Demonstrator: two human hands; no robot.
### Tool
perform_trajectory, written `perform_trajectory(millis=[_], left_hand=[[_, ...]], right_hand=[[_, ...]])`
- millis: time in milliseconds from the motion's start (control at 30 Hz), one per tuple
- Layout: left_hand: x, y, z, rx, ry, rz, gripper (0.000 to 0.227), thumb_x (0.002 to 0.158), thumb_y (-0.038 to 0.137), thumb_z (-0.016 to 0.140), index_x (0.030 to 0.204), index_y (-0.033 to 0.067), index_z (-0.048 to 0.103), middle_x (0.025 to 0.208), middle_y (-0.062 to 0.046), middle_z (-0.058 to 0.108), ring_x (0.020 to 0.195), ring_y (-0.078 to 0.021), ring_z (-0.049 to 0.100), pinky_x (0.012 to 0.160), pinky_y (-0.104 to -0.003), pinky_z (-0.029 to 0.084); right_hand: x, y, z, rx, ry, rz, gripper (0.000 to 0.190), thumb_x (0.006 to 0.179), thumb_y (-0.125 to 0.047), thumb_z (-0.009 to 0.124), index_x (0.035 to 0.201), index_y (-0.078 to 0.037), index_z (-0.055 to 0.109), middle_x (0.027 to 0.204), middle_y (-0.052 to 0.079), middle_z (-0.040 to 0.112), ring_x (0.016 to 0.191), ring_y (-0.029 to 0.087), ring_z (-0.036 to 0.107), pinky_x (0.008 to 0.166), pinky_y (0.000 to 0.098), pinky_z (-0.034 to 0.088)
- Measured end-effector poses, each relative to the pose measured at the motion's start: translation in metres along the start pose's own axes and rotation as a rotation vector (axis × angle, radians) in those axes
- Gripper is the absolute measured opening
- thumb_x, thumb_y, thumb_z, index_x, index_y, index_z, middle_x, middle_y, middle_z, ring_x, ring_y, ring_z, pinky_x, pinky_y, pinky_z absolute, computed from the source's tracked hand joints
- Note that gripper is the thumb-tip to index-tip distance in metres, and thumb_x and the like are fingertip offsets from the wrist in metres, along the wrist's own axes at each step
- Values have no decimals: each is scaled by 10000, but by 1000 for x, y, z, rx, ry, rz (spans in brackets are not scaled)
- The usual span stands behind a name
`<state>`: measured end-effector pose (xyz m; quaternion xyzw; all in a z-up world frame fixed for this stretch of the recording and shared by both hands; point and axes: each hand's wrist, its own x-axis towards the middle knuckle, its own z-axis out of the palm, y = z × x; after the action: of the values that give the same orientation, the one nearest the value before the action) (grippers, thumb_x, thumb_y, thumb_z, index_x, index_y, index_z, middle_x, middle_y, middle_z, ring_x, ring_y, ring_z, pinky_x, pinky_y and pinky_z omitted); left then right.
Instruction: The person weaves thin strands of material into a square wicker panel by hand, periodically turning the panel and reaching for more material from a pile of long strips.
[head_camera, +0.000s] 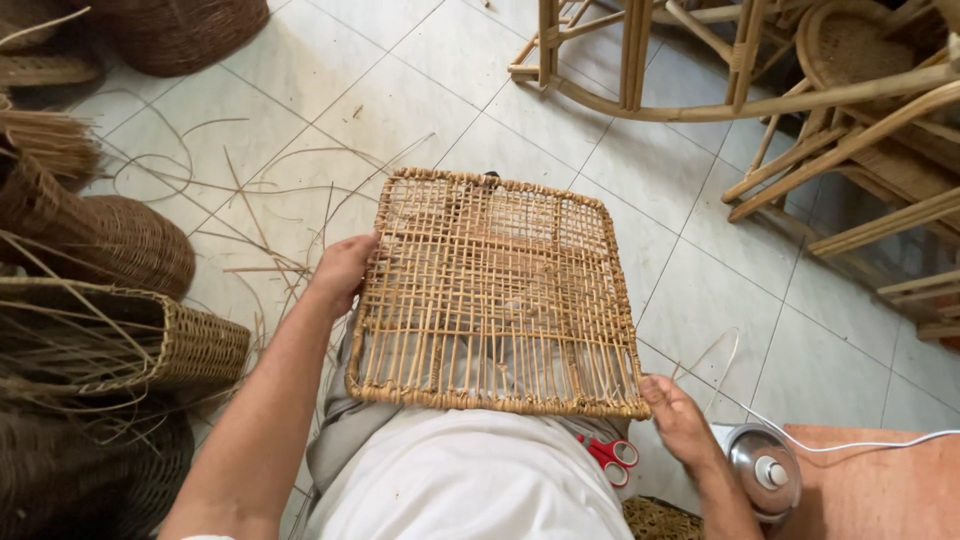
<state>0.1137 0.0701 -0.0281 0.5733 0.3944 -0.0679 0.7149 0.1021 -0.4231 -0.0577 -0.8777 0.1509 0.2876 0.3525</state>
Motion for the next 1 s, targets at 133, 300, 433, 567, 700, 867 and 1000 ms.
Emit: perform_trajectory(millis=[133,300,433,567,700,867,1000], left_hand=[[4,-6,3,-3,76,10,378,1077,223,553,1384,9,606,1093,-136,706,888,-215,678,798,-332,604],[-27,-10,-3,-160,160,76,353,1065,206,574,1341,-10,616,1081,-145,709,902,-235,710,800,-341,640],[-98,-7,1,-360,156,106,259,1069,125,550,1277,-26,586,1076,-118,684,903,-215,676,828,-351,624],[-133,-39,-4,-483,66,149,303,1048,32,516,1345,-23,496,1109,-156,626,847,-205,583,735,-317,545],[-145,-54,-4,-570,53,172,287,1016,0,525,1298,-9,469,1165,-192,646,924,-278,650,762,-374,593],[-127,-115,-3,-563,65,36,202,1025,-13,563,1196,-46,462,1007,-238,647,659,-260,603,580,-309,569],[-122,-118,4,-535,84,88,258,988,40,634,1168,-4,455,1086,-193,655,701,-238,632,522,-297,568]], right_hand=[[25,4,2,432,-101,-277,308,1037,-371,617,989,-69,655,703,-14,450,613,102,332,586,294,277],[50,-47,-34,353,-110,-287,366,1082,-373,586,900,-67,670,652,-1,504,472,99,316,390,234,284],[107,-89,-55,873,-330,-339,443,1034,-374,633,1167,49,640,627,-5,588,403,33,400,361,192,390],[98,-174,-50,1127,-393,-369,538,1021,-361,527,1341,68,580,1251,262,679,1183,386,660,1049,520,528],[141,-187,-21,1303,-395,-226,457,1013,-418,581,990,32,654,1052,276,726,1073,421,703,1015,574,546],[178,-149,12,781,-115,-185,461,849,-134,758,1263,-66,567,913,84,692,571,103,611,354,209,443],[164,-130,17,699,-76,-175,716,829,-226,797,1443,-76,461,819,94,621,458,77,442,302,224,224]])
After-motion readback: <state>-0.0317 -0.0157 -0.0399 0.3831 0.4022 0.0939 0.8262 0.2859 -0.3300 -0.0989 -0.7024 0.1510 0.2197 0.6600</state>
